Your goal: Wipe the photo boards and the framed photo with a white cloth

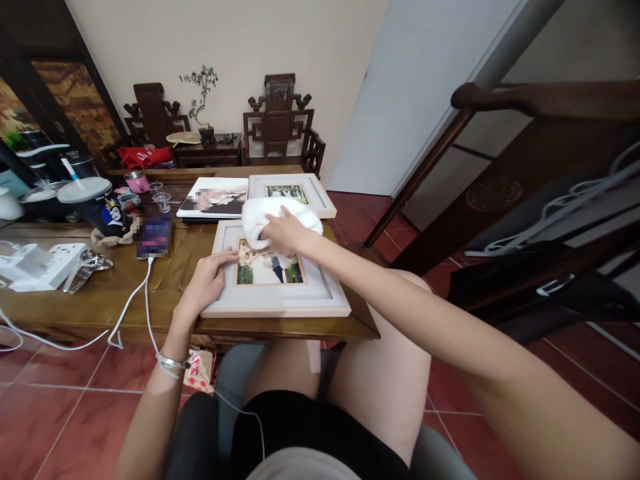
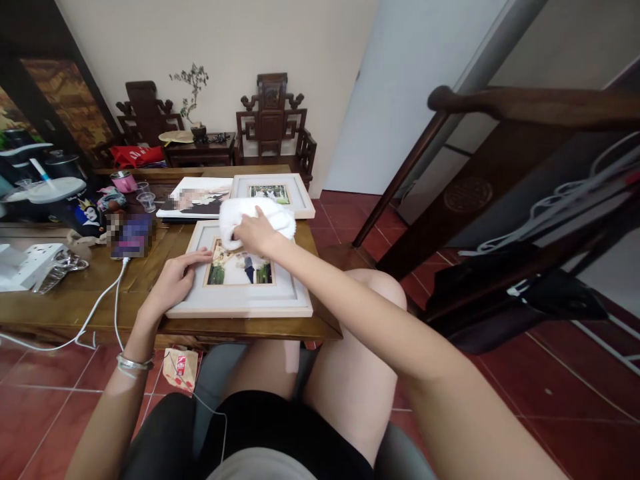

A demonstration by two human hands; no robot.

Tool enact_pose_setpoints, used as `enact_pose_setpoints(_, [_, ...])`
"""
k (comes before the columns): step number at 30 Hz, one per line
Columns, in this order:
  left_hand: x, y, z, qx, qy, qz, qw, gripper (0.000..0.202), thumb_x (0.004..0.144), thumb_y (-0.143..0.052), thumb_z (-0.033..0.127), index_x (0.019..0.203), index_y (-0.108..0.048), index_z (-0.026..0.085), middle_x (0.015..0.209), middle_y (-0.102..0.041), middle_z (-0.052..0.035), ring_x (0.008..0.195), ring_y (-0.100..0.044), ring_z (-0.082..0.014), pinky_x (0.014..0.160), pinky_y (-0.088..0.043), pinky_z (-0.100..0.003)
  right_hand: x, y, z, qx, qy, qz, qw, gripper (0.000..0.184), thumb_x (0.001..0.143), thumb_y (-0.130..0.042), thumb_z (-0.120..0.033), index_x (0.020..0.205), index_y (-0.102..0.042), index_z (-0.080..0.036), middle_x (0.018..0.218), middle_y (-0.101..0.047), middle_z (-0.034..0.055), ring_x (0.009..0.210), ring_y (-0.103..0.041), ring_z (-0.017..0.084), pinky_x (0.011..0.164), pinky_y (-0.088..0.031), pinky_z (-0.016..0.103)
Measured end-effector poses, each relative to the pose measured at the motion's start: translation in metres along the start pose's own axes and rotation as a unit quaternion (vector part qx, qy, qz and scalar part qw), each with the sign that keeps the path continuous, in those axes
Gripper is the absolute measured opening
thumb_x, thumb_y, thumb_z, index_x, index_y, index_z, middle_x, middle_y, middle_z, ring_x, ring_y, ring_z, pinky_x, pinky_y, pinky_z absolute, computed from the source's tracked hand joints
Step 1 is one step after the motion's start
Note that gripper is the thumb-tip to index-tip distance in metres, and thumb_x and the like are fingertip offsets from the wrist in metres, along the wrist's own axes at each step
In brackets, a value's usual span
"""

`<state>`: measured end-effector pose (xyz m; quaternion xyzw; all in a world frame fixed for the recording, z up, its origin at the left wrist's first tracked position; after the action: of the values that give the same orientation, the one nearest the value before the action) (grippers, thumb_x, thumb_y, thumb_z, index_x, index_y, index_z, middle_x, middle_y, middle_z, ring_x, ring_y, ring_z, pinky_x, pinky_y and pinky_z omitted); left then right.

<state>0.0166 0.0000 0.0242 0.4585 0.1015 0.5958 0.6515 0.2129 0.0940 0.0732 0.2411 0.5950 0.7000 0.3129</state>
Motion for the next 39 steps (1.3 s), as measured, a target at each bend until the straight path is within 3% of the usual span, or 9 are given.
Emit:
enact_pose_setpoints(3, [-0.001, -0.001, -0.001, -0.004, -0.002, 0.006, 1.0, 0.05, 0.075, -0.036, 0.004, 0.109, -0.07, 0.019, 0.123, -0.068, -0.0054, 0.126, -0.056, -0.0204, 0.113, -0.038, -0.044, -0.022, 0.003, 0.026, 0.008, -0.058, -0.049, 0.997, 0.047, 0.083, -0.046, -0.001, 0.121, -0.068, -0.019, 0.126, -0.064, 0.0158, 0.123, -0.054, 0.028, 0.112, -0.018, 0.056])
enact_pose_setpoints(7, [-0.002, -0.001, -0.002, 0.006, -0.01, 0.011, 1.0, 0.05, 0.076, -0.036, 0.003, 0.11, -0.069, 0.017, 0.123, -0.068, -0.0082, 0.126, -0.056, -0.0211, 0.113, -0.038, -0.044, -0.054, 0.003, 0.047, 0.003, -0.094, -0.084, 0.992, 0.058, 0.078, -0.037, 0.006, 0.121, -0.068, -0.017, 0.127, -0.063, 0.0164, 0.124, -0.052, 0.03, 0.11, -0.022, 0.057])
enact_pose_setpoints(14, [-0.002, 0.003, 0.005, 0.055, -0.006, 0.009, 0.998, 0.049, 0.077, -0.036, 0.004, 0.111, -0.069, 0.018, 0.133, -0.061, -0.0076, 0.126, -0.055, -0.0224, 0.112, -0.039, -0.045, -0.125, 0.013, 0.013, 0.07, 0.011, -0.109, 0.992, 0.05, 0.07, -0.04, 0.007, 0.095, -0.074, -0.018, 0.085, -0.072, 0.0107, 0.101, -0.062, 0.027, 0.087, -0.042, 0.036])
enact_pose_setpoints(17, [-0.001, 0.004, 0.004, 0.069, -0.005, -0.004, 0.998, 0.05, 0.077, -0.037, 0.005, 0.114, -0.068, 0.018, 0.135, -0.06, -0.0073, 0.127, -0.054, -0.0229, 0.113, -0.038, -0.045, -0.147, 0.02, 0.003, 0.112, 0.026, -0.102, 0.988, 0.049, 0.069, -0.041, 0.005, 0.091, -0.075, -0.023, 0.087, -0.073, 0.0071, 0.092, -0.064, 0.025, 0.086, -0.042, 0.034])
enact_pose_setpoints(21, [0.001, 0.003, -0.002, 0.077, -0.005, -0.024, 0.997, 0.052, 0.077, -0.036, 0.007, 0.118, -0.067, 0.016, 0.134, -0.061, -0.0076, 0.128, -0.053, -0.0234, 0.115, -0.036, -0.044, -0.137, 0.016, 0.011, 0.102, -0.015, -0.083, 0.991, 0.054, 0.07, -0.042, 0.004, 0.103, -0.074, -0.024, 0.102, -0.073, 0.0085, 0.102, -0.063, 0.027, 0.089, -0.042, 0.037])
enact_pose_setpoints(25, [0.002, 0.004, -0.004, 0.079, -0.003, -0.036, 0.996, 0.052, 0.077, -0.037, 0.008, 0.12, -0.066, 0.015, 0.134, -0.061, -0.0075, 0.129, -0.052, -0.0237, 0.116, -0.035, -0.044, -0.098, 0.004, 0.029, 0.056, -0.062, -0.05, 0.995, 0.06, 0.073, -0.038, 0.006, 0.122, -0.067, -0.016, 0.114, -0.069, 0.015, 0.131, -0.046, 0.03, 0.102, -0.035, 0.045])
enact_pose_setpoints(29, [0.002, 0.003, -0.002, 0.082, 0.006, -0.026, 0.996, 0.051, 0.078, -0.037, 0.01, 0.121, -0.066, 0.013, 0.133, -0.061, -0.0089, 0.128, -0.054, -0.0236, 0.115, -0.036, -0.043, -0.079, -0.004, 0.038, 0.021, -0.054, -0.026, 0.998, 0.057, 0.075, -0.038, 0.006, 0.12, -0.067, -0.011, 0.112, -0.068, 0.0184, 0.131, -0.045, 0.032, 0.104, -0.033, 0.049])
enact_pose_setpoints(36, [0.002, 0.001, -0.001, 0.075, 0.011, -0.005, 0.997, 0.05, 0.079, -0.039, 0.009, 0.12, -0.067, 0.015, 0.131, -0.063, -0.0072, 0.125, -0.056, -0.023, 0.114, -0.039, -0.042, -0.146, 0.004, 0.003, 0.065, 0.016, -0.038, 0.997, 0.048, 0.07, -0.041, 0.006, 0.1, -0.073, -0.015, 0.105, -0.069, 0.0164, 0.132, -0.043, 0.032, 0.104, -0.036, 0.046])
enact_pose_setpoints(39, [0.002, 0.001, 0.0, 0.077, 0.015, -0.002, 0.997, 0.05, 0.079, -0.039, 0.008, 0.12, -0.067, 0.014, 0.132, -0.063, -0.0082, 0.126, -0.056, -0.0231, 0.114, -0.038, -0.042, -0.174, 0.013, -0.012, 0.092, 0.011, -0.067, 0.993, 0.048, 0.07, -0.042, 0.005, 0.096, -0.074, -0.019, 0.103, -0.069, 0.0155, 0.124, -0.051, 0.03, 0.096, -0.043, 0.041])
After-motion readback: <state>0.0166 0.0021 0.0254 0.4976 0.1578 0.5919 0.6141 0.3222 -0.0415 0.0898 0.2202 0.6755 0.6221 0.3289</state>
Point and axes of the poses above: each hand's wrist, its own x-axis towards the middle knuckle, its own y-axis out of the back of the hand, z = x × y, the point moved 1 cm from there along x, towards the middle knuckle
